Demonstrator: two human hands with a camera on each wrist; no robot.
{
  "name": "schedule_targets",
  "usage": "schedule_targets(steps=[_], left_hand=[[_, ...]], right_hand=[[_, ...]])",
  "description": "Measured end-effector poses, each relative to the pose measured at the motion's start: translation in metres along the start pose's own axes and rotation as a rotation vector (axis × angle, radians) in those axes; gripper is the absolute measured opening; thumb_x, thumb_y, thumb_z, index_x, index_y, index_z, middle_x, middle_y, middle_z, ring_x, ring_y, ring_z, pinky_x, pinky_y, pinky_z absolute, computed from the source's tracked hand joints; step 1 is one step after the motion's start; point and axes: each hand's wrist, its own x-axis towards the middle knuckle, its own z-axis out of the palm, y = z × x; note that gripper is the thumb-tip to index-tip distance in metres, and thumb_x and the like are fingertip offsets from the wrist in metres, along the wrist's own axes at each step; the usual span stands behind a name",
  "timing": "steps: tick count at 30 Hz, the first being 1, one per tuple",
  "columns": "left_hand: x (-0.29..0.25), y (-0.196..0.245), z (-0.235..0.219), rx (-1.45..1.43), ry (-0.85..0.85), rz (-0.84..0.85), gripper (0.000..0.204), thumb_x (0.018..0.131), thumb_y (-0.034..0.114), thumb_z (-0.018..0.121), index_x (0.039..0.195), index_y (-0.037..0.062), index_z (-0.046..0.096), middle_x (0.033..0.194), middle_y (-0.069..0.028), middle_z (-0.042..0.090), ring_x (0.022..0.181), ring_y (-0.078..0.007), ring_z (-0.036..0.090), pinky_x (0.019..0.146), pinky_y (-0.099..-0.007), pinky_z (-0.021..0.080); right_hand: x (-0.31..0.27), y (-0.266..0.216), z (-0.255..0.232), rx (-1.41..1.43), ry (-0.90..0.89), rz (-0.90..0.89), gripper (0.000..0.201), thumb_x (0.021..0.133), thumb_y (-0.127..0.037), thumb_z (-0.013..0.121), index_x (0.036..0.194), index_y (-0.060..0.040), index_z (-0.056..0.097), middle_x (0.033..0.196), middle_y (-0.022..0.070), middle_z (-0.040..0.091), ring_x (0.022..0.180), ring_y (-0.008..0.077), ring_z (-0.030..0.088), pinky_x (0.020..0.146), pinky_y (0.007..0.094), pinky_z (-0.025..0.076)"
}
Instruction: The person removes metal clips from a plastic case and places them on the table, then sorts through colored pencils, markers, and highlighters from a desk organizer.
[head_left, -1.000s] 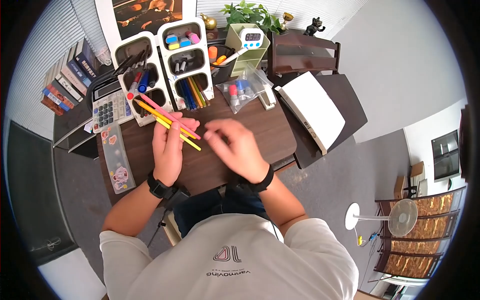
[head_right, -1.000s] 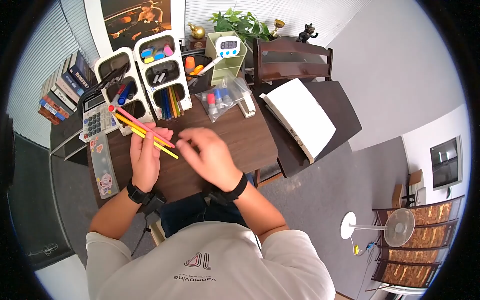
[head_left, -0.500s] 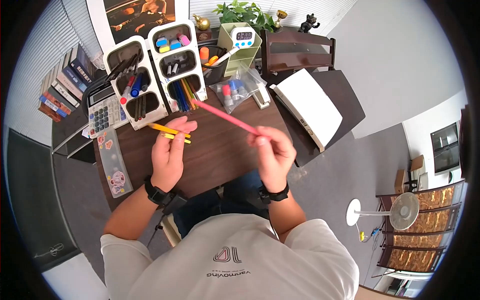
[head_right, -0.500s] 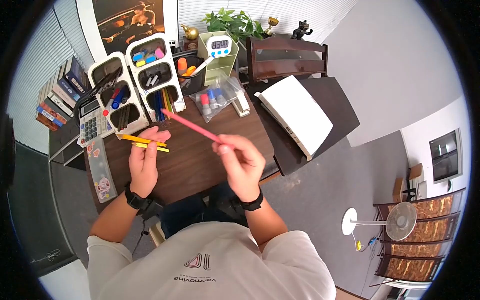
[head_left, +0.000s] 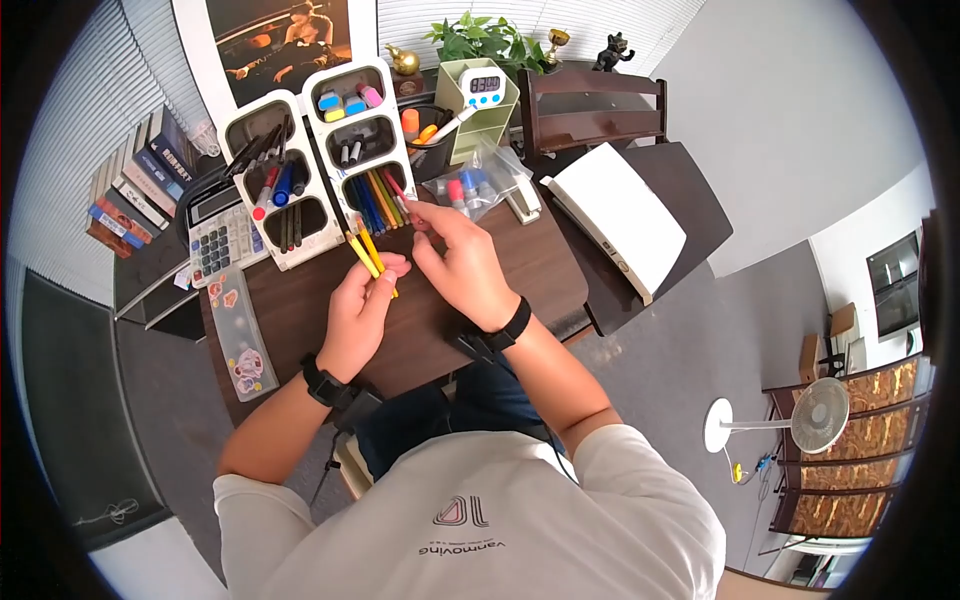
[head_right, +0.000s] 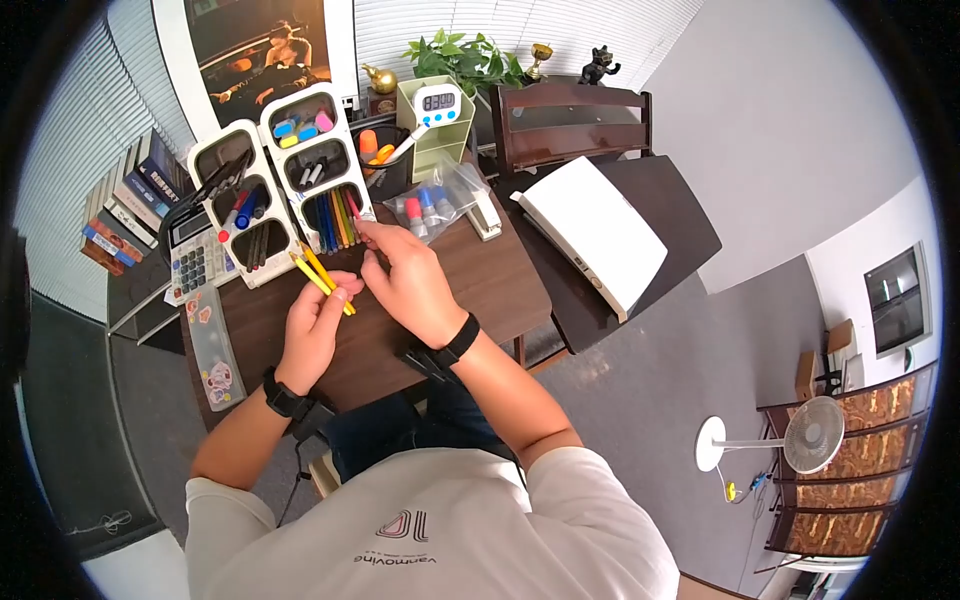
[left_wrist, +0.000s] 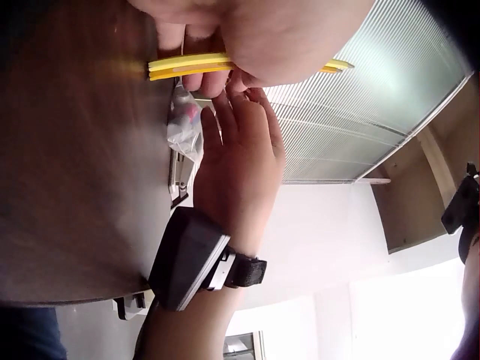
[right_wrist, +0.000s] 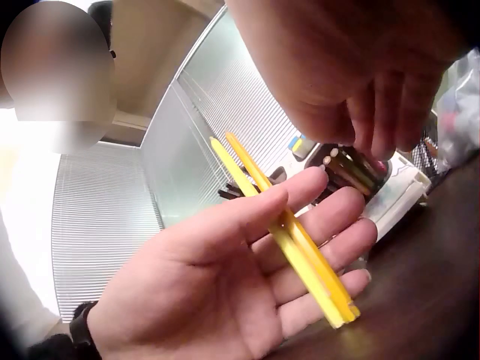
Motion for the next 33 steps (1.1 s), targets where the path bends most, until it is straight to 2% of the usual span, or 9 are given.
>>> schedule_targets(steps=[8,12,15,17,18,25,27,31,33], left_hand=[[0.000,0.002,-0.002,-0.008,0.006,-0.048,0.026,0.112,0.012,0.054,0.130,-0.0027,0.066,0.123,-0.0104,0.071,0.114,-0.0146,0.065,0.099,-0.0298,0.051],[-0.003,0.014,-0.003,0.178,0.061,0.062,0.024,0.110,0.015,0.060,0.124,-0.0008,0.072,0.110,-0.0026,0.064,0.091,-0.0094,0.062,0.082,-0.0263,0.052],[-0.003,0.021,-0.006,0.162,0.061,0.110,0.024,0.110,0.015,0.060,0.124,-0.0008,0.073,0.110,-0.0020,0.063,0.090,-0.0086,0.061,0.081,-0.0256,0.052],[-0.004,0.015,-0.007,0.092,0.033,0.137,0.025,0.110,0.014,0.061,0.125,-0.0011,0.072,0.111,-0.0026,0.064,0.091,-0.0086,0.062,0.081,-0.0252,0.052],[-0.004,0.011,-0.008,0.037,0.011,0.133,0.025,0.110,0.014,0.061,0.126,-0.0012,0.072,0.111,-0.0036,0.067,0.093,-0.0091,0.063,0.083,-0.0253,0.052],[-0.003,0.002,-0.010,-0.119,-0.083,0.043,0.030,0.112,0.016,0.055,0.130,-0.0031,0.070,0.116,-0.0109,0.074,0.103,-0.0142,0.068,0.093,-0.0290,0.053],[-0.002,0.003,-0.009,-0.130,-0.095,0.048,0.032,0.112,0.016,0.053,0.130,-0.0043,0.069,0.119,-0.0116,0.074,0.105,-0.0150,0.068,0.094,-0.0298,0.053],[-0.006,0.002,-0.009,-0.213,-0.163,0.004,0.033,0.113,0.015,0.049,0.126,-0.0076,0.069,0.123,-0.0140,0.072,0.108,-0.0171,0.068,0.098,-0.0327,0.052],[-0.005,0.001,-0.012,-0.132,-0.239,0.047,0.032,0.112,0.014,0.049,0.122,-0.0069,0.071,0.124,-0.0151,0.071,0.108,-0.0185,0.069,0.098,-0.0314,0.052]], right_hand=[[0.002,0.011,0.008,-0.017,-0.044,0.059,0.048,0.092,-0.001,0.066,0.140,0.0002,0.062,0.116,0.0199,0.072,0.101,0.0321,0.072,0.088,0.0396,0.058],[-0.011,-0.008,-0.008,-0.117,0.002,0.105,0.052,0.093,-0.003,0.067,0.144,-0.0034,0.060,0.119,0.0166,0.074,0.097,0.0263,0.073,0.080,0.0348,0.059],[-0.040,-0.027,-0.020,0.085,0.036,0.290,0.032,0.096,-0.013,0.074,0.125,-0.0020,0.069,0.102,0.0132,0.074,0.087,0.0260,0.071,0.079,0.0369,0.058],[-0.057,-0.034,-0.022,0.077,-0.088,0.229,0.025,0.096,-0.018,0.078,0.113,-0.0012,0.072,0.098,0.0124,0.073,0.083,0.0245,0.070,0.075,0.0356,0.057],[-0.066,-0.029,-0.019,0.081,-0.122,0.199,0.023,0.096,-0.019,0.080,0.111,-0.0027,0.075,0.099,0.0086,0.073,0.082,0.0166,0.069,0.067,0.0283,0.052],[-0.088,-0.025,-0.015,0.142,-0.023,0.238,0.016,0.097,-0.008,0.078,0.111,-0.0012,0.075,0.098,0.0073,0.075,0.085,0.0137,0.071,0.070,0.0276,0.054],[-0.089,-0.025,-0.014,0.407,0.116,0.365,0.016,0.099,-0.007,0.076,0.114,-0.0006,0.074,0.098,0.0053,0.076,0.090,0.0091,0.070,0.074,0.0247,0.055],[-0.084,-0.026,-0.011,0.854,0.103,0.300,0.024,0.102,0.001,0.069,0.125,0.0005,0.071,0.107,0.0072,0.076,0.098,0.0084,0.069,0.080,0.0244,0.056],[-0.083,-0.030,-0.013,0.815,0.106,0.263,0.024,0.101,0.001,0.069,0.124,0.0008,0.072,0.109,0.0099,0.076,0.098,0.0120,0.071,0.082,0.0266,0.057]])
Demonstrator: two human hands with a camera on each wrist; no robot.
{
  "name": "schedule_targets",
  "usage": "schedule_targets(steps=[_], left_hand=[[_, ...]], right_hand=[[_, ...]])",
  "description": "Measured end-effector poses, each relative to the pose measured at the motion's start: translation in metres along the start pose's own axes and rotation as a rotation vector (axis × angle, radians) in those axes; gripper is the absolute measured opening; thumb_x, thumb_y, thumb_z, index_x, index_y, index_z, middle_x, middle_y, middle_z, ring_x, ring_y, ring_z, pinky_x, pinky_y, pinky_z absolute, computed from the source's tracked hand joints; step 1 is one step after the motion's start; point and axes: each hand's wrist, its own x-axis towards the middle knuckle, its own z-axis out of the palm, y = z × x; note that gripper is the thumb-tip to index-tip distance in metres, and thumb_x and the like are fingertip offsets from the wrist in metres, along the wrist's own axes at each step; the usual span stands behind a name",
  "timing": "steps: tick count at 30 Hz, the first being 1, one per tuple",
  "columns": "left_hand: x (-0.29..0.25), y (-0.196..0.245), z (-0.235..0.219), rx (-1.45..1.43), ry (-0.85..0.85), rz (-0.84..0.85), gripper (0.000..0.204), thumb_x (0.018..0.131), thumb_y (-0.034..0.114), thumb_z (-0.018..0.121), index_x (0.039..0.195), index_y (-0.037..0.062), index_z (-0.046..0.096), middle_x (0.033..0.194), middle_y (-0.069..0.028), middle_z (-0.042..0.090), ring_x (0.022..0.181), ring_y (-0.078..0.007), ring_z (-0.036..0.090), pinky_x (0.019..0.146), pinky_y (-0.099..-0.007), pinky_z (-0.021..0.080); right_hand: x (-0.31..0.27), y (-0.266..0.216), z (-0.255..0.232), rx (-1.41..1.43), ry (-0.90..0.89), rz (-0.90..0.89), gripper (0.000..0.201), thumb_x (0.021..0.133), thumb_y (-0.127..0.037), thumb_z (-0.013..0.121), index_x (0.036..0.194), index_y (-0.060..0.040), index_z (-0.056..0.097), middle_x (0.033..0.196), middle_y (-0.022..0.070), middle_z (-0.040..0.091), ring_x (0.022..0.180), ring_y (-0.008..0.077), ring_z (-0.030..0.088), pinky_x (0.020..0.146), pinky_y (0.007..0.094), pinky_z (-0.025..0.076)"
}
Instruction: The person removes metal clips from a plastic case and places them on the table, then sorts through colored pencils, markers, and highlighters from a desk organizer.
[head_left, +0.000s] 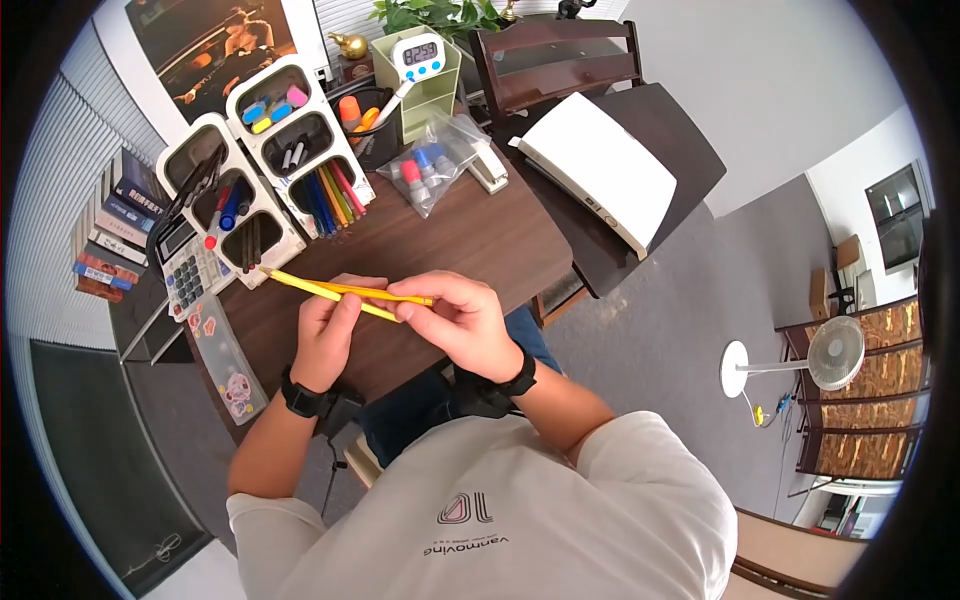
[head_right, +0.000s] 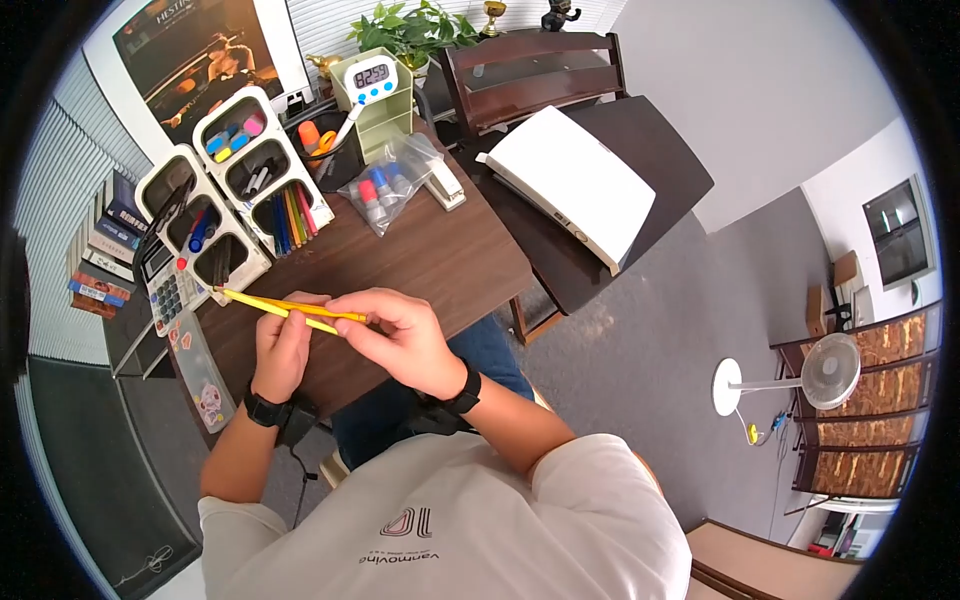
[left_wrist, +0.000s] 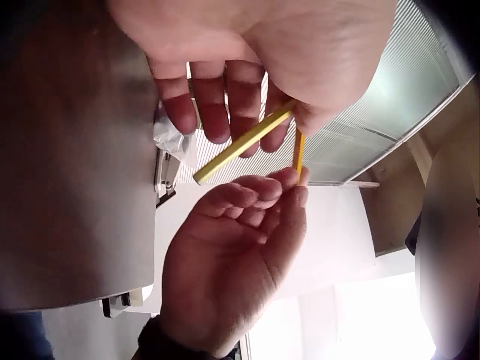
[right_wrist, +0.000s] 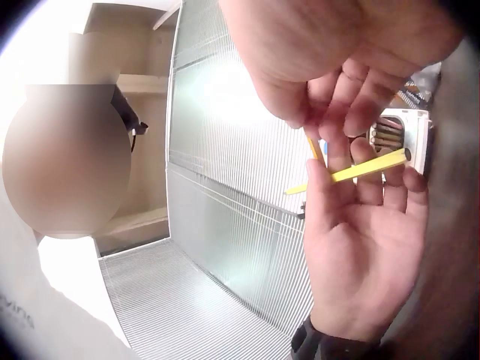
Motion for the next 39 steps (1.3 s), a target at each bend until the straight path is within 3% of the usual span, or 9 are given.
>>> schedule_targets(steps=[3,6,15,22,24,28,30,32,39], left_hand=[[0.003,0.008,0.006,0.105,0.063,0.072,0.031,0.112,0.016,0.050,0.118,-0.0048,0.072,0.110,-0.0094,0.067,0.092,-0.0138,0.064,0.086,-0.0277,0.051],[0.004,0.008,0.009,0.145,0.238,0.075,0.033,0.114,0.019,0.049,0.113,-0.0039,0.072,0.096,-0.0033,0.060,0.077,-0.0082,0.053,0.071,-0.0248,0.044],[0.009,0.004,-0.001,-0.091,0.392,-0.093,0.039,0.116,0.030,0.047,0.095,0.0033,0.064,0.070,0.0008,0.054,0.059,-0.0054,0.046,0.057,-0.0221,0.036],[0.009,0.005,-0.001,-0.100,0.384,-0.126,0.041,0.116,0.034,0.047,0.097,0.0027,0.064,0.068,0.0004,0.053,0.057,-0.0061,0.046,0.053,-0.0228,0.035],[0.008,0.007,-0.001,-0.119,0.364,-0.126,0.041,0.116,0.035,0.047,0.098,0.0024,0.064,0.069,-0.0001,0.054,0.057,-0.0066,0.047,0.053,-0.0229,0.035],[0.009,0.011,-0.001,-0.409,0.277,-0.182,0.045,0.116,0.039,0.044,0.106,0.0018,0.066,0.076,-0.0015,0.059,0.059,-0.0101,0.050,0.057,-0.0262,0.039],[0.006,0.007,-0.003,-0.498,0.197,-0.224,0.046,0.116,0.041,0.043,0.109,0.0018,0.066,0.078,-0.0019,0.060,0.060,-0.0112,0.051,0.058,-0.0274,0.041],[0.003,0.004,-0.003,-0.533,0.093,-0.295,0.050,0.116,0.045,0.042,0.111,0.0020,0.067,0.081,-0.0020,0.062,0.063,-0.0121,0.052,0.060,-0.0283,0.042],[0.004,0.005,0.005,-0.546,0.013,-0.205,0.066,0.115,0.056,0.031,0.111,0.0000,0.066,0.079,-0.0040,0.058,0.071,-0.0134,0.049,0.068,-0.0291,0.039]], right_hand=[[0.006,-0.009,-0.009,-0.250,0.003,-0.248,0.023,0.100,0.006,0.068,0.122,0.0036,0.072,0.114,0.0159,0.074,0.100,0.0215,0.074,0.089,0.0329,0.059],[0.032,-0.023,-0.011,-0.606,0.129,-0.391,0.022,0.094,0.001,0.075,0.116,-0.0012,0.076,0.105,0.0126,0.077,0.093,0.0225,0.075,0.081,0.0325,0.058],[0.092,0.010,0.003,-0.963,-0.056,-0.387,0.035,0.092,-0.001,0.069,0.127,-0.0019,0.068,0.110,0.0184,0.072,0.099,0.0384,0.070,0.087,0.0438,0.058],[0.098,0.015,0.011,-1.015,-0.088,-0.308,0.037,0.091,0.000,0.067,0.128,-0.0006,0.066,0.111,0.0197,0.071,0.101,0.0411,0.069,0.091,0.0467,0.057],[0.087,0.001,0.012,-1.129,0.001,-0.416,0.036,0.090,0.000,0.069,0.126,-0.0011,0.068,0.107,0.0174,0.072,0.096,0.0365,0.070,0.087,0.0444,0.057],[0.040,-0.016,0.009,-0.833,-0.120,-0.394,0.036,0.090,-0.006,0.076,0.125,-0.0044,0.072,0.098,0.0098,0.072,0.086,0.0241,0.068,0.080,0.0363,0.055],[0.017,-0.019,0.015,-0.635,-0.270,-0.241,0.034,0.090,-0.010,0.079,0.124,-0.0054,0.072,0.101,0.0110,0.071,0.088,0.0297,0.067,0.081,0.0409,0.056],[0.006,0.001,0.013,-0.626,-0.290,-0.421,0.035,0.091,-0.007,0.080,0.125,-0.0052,0.072,0.102,0.0101,0.071,0.087,0.0284,0.067,0.081,0.0391,0.056],[0.018,-0.020,0.011,-0.612,-0.133,-0.583,0.030,0.091,0.000,0.077,0.120,-0.0020,0.073,0.100,0.0094,0.072,0.087,0.0287,0.069,0.078,0.0394,0.056]])
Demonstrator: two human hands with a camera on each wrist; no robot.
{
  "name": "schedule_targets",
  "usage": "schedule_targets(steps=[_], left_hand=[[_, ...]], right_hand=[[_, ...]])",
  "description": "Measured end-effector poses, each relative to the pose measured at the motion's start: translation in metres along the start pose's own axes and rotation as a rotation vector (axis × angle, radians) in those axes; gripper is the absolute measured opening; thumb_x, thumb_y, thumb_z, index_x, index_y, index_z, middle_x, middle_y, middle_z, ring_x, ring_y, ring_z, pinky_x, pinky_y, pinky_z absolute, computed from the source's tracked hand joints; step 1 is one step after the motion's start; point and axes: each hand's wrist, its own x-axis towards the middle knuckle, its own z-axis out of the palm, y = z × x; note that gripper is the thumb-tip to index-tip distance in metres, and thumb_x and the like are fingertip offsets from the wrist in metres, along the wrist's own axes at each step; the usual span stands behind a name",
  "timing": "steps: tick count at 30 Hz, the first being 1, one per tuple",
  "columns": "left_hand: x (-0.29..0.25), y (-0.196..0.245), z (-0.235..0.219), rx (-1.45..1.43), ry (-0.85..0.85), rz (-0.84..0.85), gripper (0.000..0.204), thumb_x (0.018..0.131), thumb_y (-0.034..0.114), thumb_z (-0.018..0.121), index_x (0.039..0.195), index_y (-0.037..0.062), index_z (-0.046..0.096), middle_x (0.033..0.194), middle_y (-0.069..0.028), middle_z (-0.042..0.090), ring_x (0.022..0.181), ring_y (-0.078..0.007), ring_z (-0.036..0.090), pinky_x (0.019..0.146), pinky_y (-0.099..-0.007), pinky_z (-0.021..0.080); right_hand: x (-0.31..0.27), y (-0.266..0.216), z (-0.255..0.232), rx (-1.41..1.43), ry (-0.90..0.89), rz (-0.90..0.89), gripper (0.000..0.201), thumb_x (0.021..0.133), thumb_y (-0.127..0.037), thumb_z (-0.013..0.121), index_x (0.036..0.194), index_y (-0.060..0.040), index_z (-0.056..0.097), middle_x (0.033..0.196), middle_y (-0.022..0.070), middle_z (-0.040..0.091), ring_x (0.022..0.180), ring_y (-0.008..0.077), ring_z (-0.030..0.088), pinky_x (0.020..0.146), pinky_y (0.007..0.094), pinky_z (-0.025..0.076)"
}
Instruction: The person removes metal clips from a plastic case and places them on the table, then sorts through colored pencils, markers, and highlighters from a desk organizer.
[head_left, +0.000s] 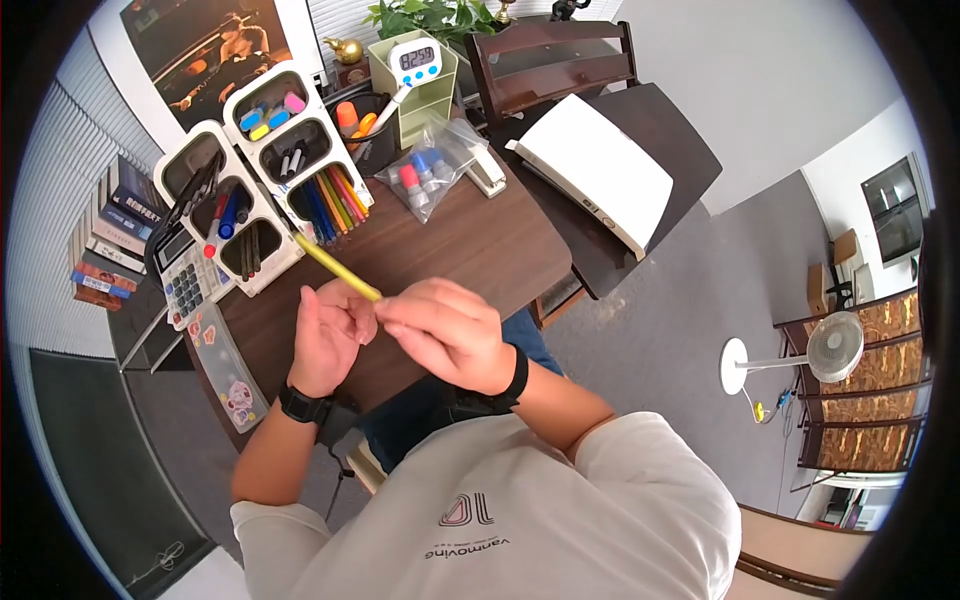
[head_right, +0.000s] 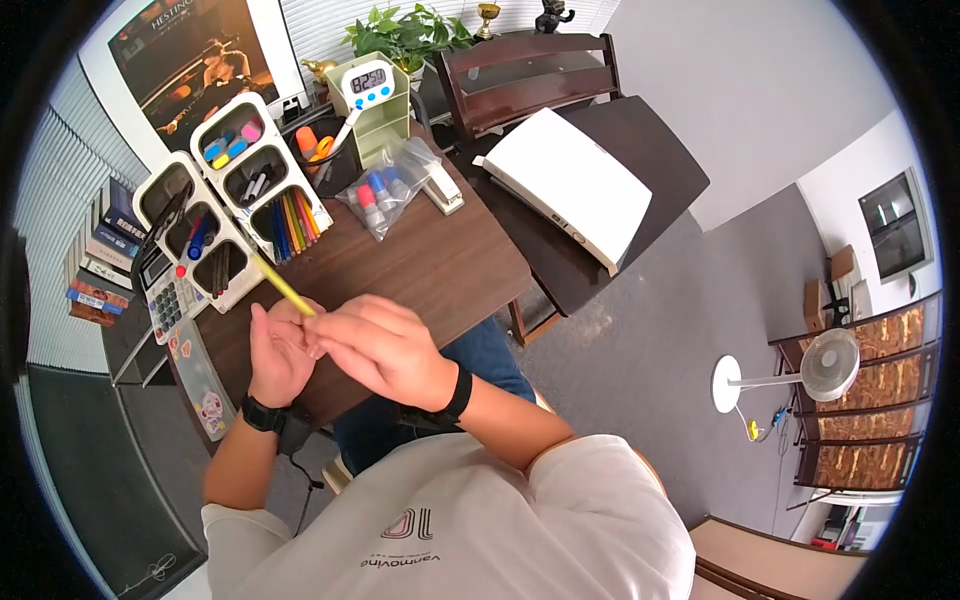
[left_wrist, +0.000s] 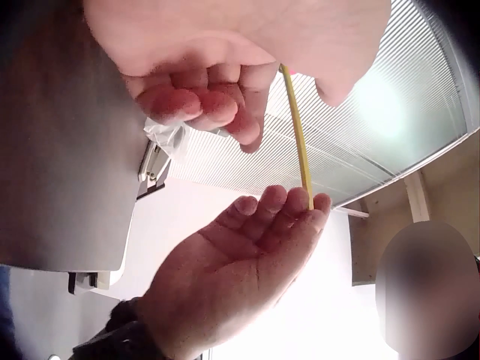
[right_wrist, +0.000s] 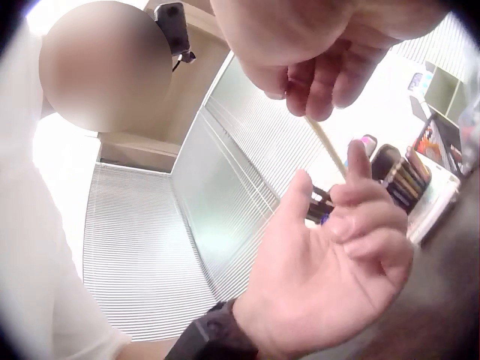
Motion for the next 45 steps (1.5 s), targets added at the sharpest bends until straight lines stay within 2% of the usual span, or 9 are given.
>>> schedule_targets(steps=[7,9,13,19,22,24,27,36,45], left_hand=[[0.012,0.004,-0.010,-0.035,0.186,0.000,0.054,0.116,0.050,0.033,0.113,0.0059,0.065,0.080,-0.0022,0.055,0.073,-0.0130,0.049,0.071,-0.0304,0.040],[0.015,0.007,0.003,-0.022,0.349,-0.027,0.053,0.116,0.050,0.032,0.119,0.0072,0.064,0.089,-0.0020,0.060,0.080,-0.0137,0.052,0.075,-0.0311,0.043],[0.013,0.014,0.005,-0.046,0.295,-0.032,0.055,0.115,0.054,0.031,0.132,0.0088,0.058,0.120,-0.0053,0.069,0.108,-0.0166,0.064,0.094,-0.0367,0.050],[0.013,0.007,-0.012,-0.201,0.253,0.012,0.058,0.116,0.053,0.028,0.148,0.0104,0.051,0.147,-0.0065,0.060,0.134,-0.0194,0.058,0.113,-0.0408,0.045],[0.013,-0.003,-0.016,-0.231,0.332,0.124,0.049,0.117,0.045,0.031,0.137,0.0096,0.057,0.134,-0.0050,0.065,0.123,-0.0178,0.062,0.107,-0.0371,0.048],[0.010,-0.002,-0.019,-0.251,0.429,0.172,0.038,0.116,0.036,0.036,0.129,0.0081,0.059,0.115,-0.0050,0.069,0.103,-0.0158,0.065,0.096,-0.0332,0.053],[0.018,0.001,-0.027,-0.232,0.530,0.250,0.033,0.115,0.031,0.041,0.127,0.0064,0.059,0.108,-0.0057,0.069,0.097,-0.0153,0.066,0.090,-0.0326,0.055],[0.017,0.003,-0.018,0.023,0.382,0.274,0.036,0.114,0.021,0.052,0.146,0.0047,0.054,0.138,-0.0122,0.063,0.118,-0.0186,0.065,0.094,-0.0346,0.055],[0.012,0.007,-0.016,0.242,0.325,0.241,0.042,0.114,0.022,0.050,0.151,0.0024,0.052,0.141,-0.0084,0.060,0.119,-0.0152,0.060,0.095,-0.0334,0.052]], right_hand=[[0.046,0.036,0.015,-0.326,-0.024,-0.098,0.030,0.085,-0.009,0.082,0.114,-0.0079,0.077,0.100,0.0060,0.070,0.093,0.0273,0.067,0.083,0.0391,0.053],[0.055,0.046,0.029,-0.358,-0.034,-0.115,0.029,0.084,-0.010,0.082,0.113,-0.0092,0.078,0.100,0.0048,0.070,0.095,0.0270,0.067,0.085,0.0400,0.052],[0.063,0.058,0.050,-0.443,-0.107,-0.122,0.029,0.086,-0.015,0.079,0.115,-0.0106,0.077,0.099,0.0036,0.069,0.098,0.0269,0.066,0.090,0.0419,0.050],[0.063,0.043,0.056,-0.474,-0.160,-0.086,0.033,0.088,-0.014,0.077,0.120,-0.0079,0.074,0.106,0.0070,0.070,0.104,0.0300,0.065,0.094,0.0443,0.051],[0.056,0.024,0.060,-0.271,-0.222,-0.026,0.030,0.087,-0.011,0.078,0.116,-0.0067,0.075,0.112,0.0085,0.071,0.105,0.0312,0.066,0.096,0.0450,0.051],[0.055,0.014,0.063,-0.267,-0.231,-0.056,0.030,0.086,-0.011,0.078,0.115,-0.0065,0.075,0.113,0.0087,0.071,0.105,0.0315,0.066,0.095,0.0447,0.051],[0.061,0.019,0.061,-0.320,-0.203,-0.091,0.030,0.085,-0.011,0.079,0.114,-0.0061,0.074,0.116,0.0094,0.071,0.106,0.0327,0.066,0.095,0.0445,0.051],[0.067,0.051,0.039,-0.484,-0.207,0.025,0.039,0.085,-0.013,0.079,0.122,-0.0021,0.071,0.124,0.0160,0.067,0.117,0.0377,0.062,0.103,0.0485,0.049],[0.050,0.068,0.031,-0.371,-0.180,0.216,0.062,0.089,-0.015,0.080,0.143,0.0015,0.055,0.141,0.0268,0.059,0.126,0.0454,0.059,0.109,0.0490,0.048]])
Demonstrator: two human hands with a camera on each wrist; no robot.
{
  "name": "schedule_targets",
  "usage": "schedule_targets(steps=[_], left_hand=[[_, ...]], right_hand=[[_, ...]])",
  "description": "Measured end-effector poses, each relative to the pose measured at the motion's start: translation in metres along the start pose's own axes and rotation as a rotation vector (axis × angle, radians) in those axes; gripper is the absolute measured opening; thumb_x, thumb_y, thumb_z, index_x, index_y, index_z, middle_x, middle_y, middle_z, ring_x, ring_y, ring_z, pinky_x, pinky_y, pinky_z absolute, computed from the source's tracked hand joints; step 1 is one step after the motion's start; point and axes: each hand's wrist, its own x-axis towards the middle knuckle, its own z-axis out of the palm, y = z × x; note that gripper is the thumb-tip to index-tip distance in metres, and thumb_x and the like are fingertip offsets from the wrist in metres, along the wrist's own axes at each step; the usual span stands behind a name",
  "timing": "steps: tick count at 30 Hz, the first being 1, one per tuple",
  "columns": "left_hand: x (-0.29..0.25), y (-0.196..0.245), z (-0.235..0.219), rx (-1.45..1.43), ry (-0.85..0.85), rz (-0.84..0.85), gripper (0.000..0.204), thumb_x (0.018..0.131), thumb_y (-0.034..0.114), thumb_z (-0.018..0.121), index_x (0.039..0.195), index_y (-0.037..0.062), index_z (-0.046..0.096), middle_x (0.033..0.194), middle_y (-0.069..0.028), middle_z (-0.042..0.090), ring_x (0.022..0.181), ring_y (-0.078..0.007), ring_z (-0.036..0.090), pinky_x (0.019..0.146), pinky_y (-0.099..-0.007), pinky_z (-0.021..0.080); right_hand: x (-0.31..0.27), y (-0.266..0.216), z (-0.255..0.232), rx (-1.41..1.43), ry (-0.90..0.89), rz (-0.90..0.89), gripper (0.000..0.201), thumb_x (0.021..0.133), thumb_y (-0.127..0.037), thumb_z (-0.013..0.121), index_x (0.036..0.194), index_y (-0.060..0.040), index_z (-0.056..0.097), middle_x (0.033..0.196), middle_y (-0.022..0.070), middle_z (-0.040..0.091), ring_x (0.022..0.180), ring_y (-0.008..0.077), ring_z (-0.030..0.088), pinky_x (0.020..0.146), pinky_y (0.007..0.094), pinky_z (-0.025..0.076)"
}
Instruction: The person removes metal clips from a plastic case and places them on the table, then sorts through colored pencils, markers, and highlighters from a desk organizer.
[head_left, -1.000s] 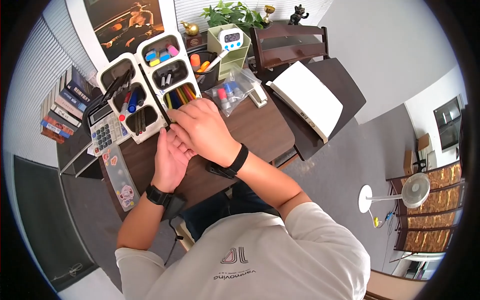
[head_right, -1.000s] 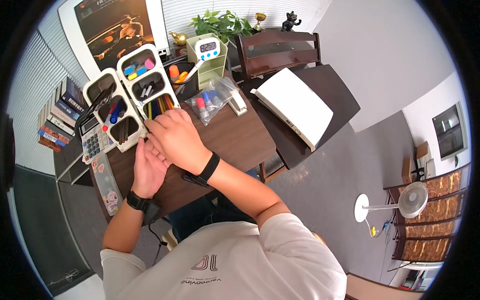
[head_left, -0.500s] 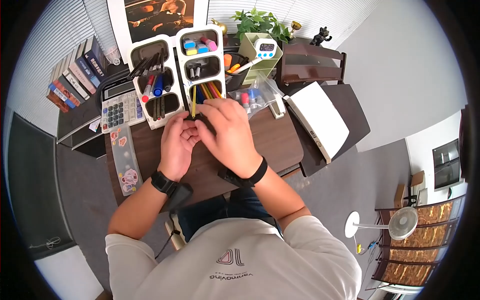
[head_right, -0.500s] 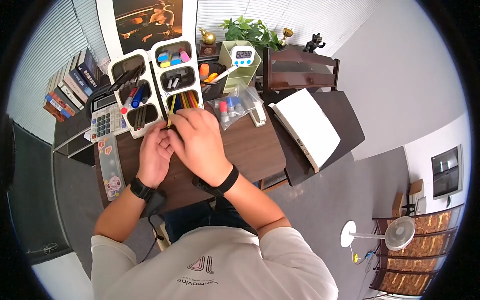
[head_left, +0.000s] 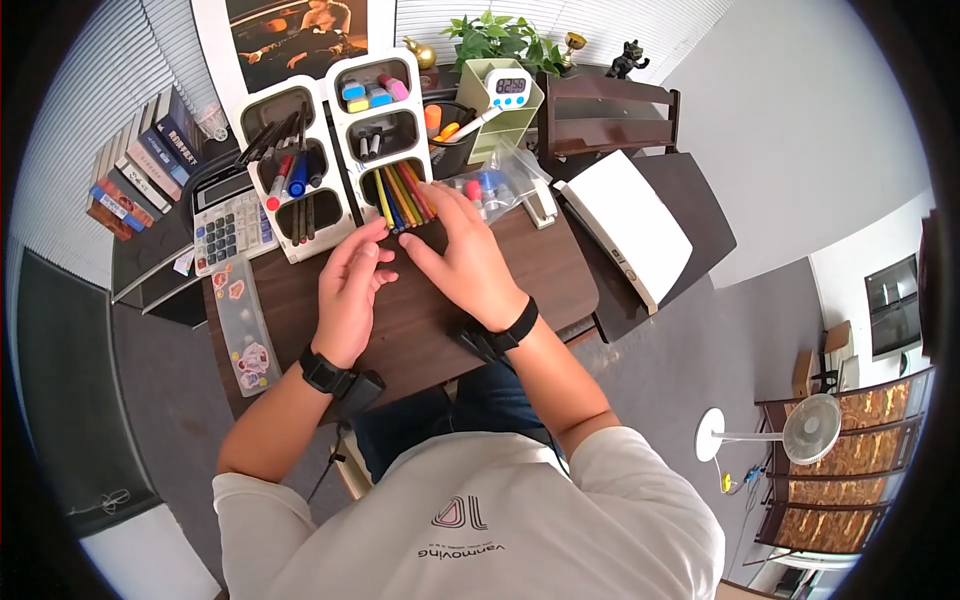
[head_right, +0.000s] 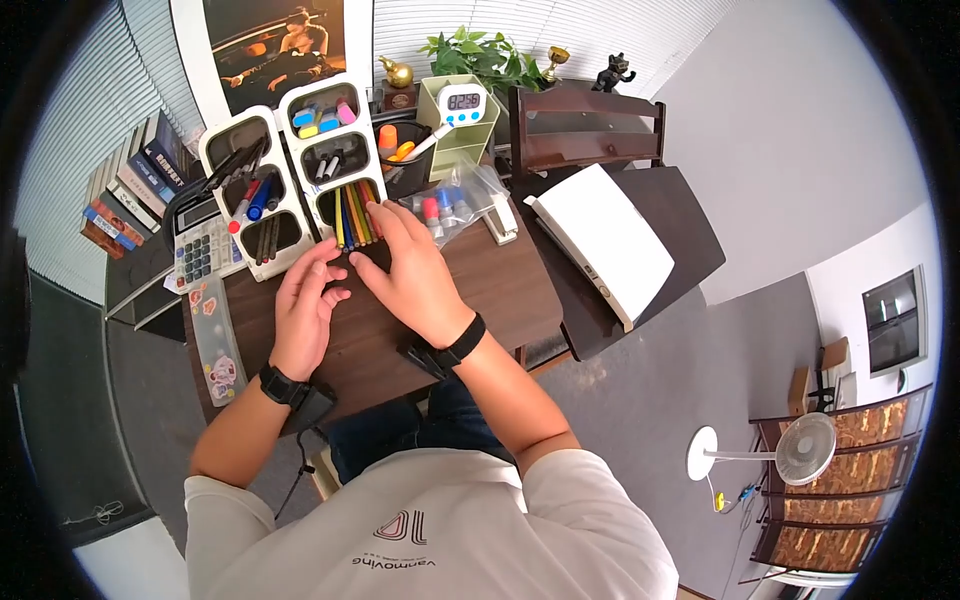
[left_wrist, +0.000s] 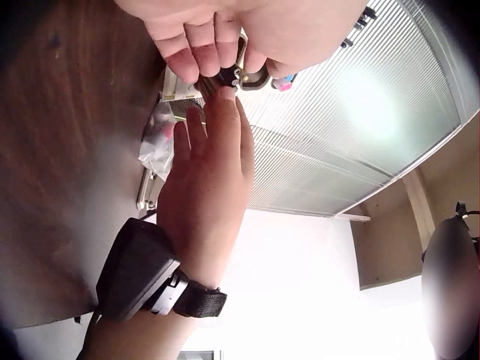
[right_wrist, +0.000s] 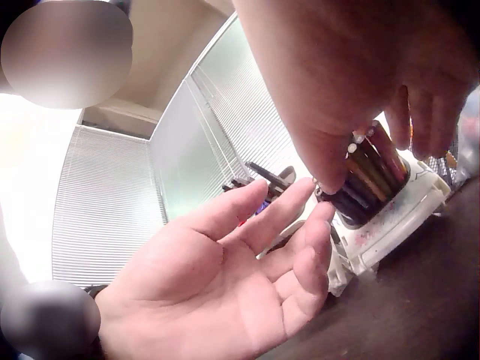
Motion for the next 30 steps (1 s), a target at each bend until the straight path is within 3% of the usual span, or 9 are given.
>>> schedule_targets(steps=[2,6,8,12,14,16,19,22,30], left_hand=[[0.001,-0.001,-0.001,0.012,-0.007,0.005,0.043,0.114,0.022,0.051,0.152,0.0027,0.051,0.142,-0.0077,0.060,0.119,-0.0148,0.059,0.095,-0.0332,0.052],[0.002,-0.001,0.002,-0.026,0.037,0.051,0.046,0.113,0.022,0.053,0.155,0.0030,0.049,0.154,-0.0094,0.053,0.126,-0.0181,0.058,0.099,-0.0354,0.053],[0.001,0.002,0.007,-0.043,0.059,0.034,0.048,0.113,0.022,0.051,0.157,0.0022,0.047,0.158,-0.0102,0.048,0.131,-0.0203,0.056,0.104,-0.0382,0.052],[0.003,-0.003,0.009,-0.062,0.067,0.022,0.051,0.116,0.026,0.045,0.160,0.0011,0.041,0.167,-0.0119,0.039,0.147,-0.0262,0.046,0.118,-0.0452,0.042],[0.003,-0.005,0.009,-0.059,0.029,0.041,0.052,0.116,0.026,0.044,0.161,0.0003,0.040,0.167,-0.0121,0.039,0.147,-0.0261,0.045,0.119,-0.0456,0.041],[0.003,-0.007,0.009,-0.057,-0.007,0.063,0.052,0.116,0.027,0.043,0.161,-0.0004,0.039,0.167,-0.0123,0.039,0.148,-0.0260,0.045,0.121,-0.0461,0.039],[0.005,-0.007,0.006,-0.052,0.001,0.048,0.053,0.117,0.027,0.042,0.160,-0.0025,0.039,0.166,-0.0125,0.041,0.148,-0.0249,0.045,0.121,-0.0454,0.039],[0.006,-0.005,0.002,-0.096,-0.029,0.053,0.052,0.116,0.024,0.043,0.160,-0.0034,0.040,0.166,-0.0139,0.041,0.144,-0.0231,0.047,0.122,-0.0468,0.039],[0.009,-0.006,-0.003,-0.099,-0.059,0.064,0.055,0.116,0.032,0.041,0.156,-0.0073,0.043,0.161,-0.0174,0.046,0.151,-0.0261,0.042,0.125,-0.0442,0.034]], right_hand=[[0.002,-0.001,0.000,0.175,-0.060,0.051,0.063,0.089,-0.014,0.079,0.145,0.0024,0.053,0.141,0.0279,0.059,0.127,0.0466,0.058,0.109,0.0479,0.049],[0.002,0.004,0.005,0.154,-0.005,0.014,0.061,0.091,-0.014,0.078,0.145,0.0045,0.053,0.140,0.0268,0.060,0.126,0.0415,0.062,0.107,0.0452,0.051],[0.001,0.003,0.009,0.428,0.034,0.231,0.062,0.092,-0.016,0.078,0.144,0.0065,0.053,0.139,0.0244,0.062,0.121,0.0352,0.066,0.102,0.0418,0.055],[0.000,0.015,0.023,0.703,0.009,0.378,0.061,0.093,-0.017,0.079,0.143,0.0082,0.054,0.137,0.0227,0.063,0.117,0.0312,0.069,0.098,0.0395,0.057],[0.002,0.016,0.025,0.635,0.017,0.263,0.062,0.092,-0.019,0.079,0.142,0.0087,0.055,0.136,0.0241,0.063,0.116,0.0321,0.070,0.097,0.0389,0.058],[0.003,0.010,0.021,0.557,-0.015,0.264,0.060,0.092,-0.020,0.078,0.140,0.0080,0.057,0.140,0.0260,0.061,0.122,0.0367,0.066,0.102,0.0414,0.055],[0.004,0.009,0.026,0.316,-0.029,0.084,0.061,0.089,-0.016,0.076,0.143,0.0035,0.057,0.147,0.0273,0.055,0.134,0.0455,0.054,0.114,0.0478,0.045],[0.010,0.007,0.025,0.189,-0.009,-0.035,0.055,0.087,-0.012,0.078,0.138,-0.0004,0.062,0.141,0.0250,0.060,0.131,0.0414,0.059,0.111,0.0453,0.048],[0.019,0.004,0.031,0.103,-0.052,-0.184,0.042,0.081,-0.005,0.077,0.122,-0.0027,0.069,0.134,0.0179,0.062,0.122,0.0401,0.057,0.107,0.0467,0.048]])
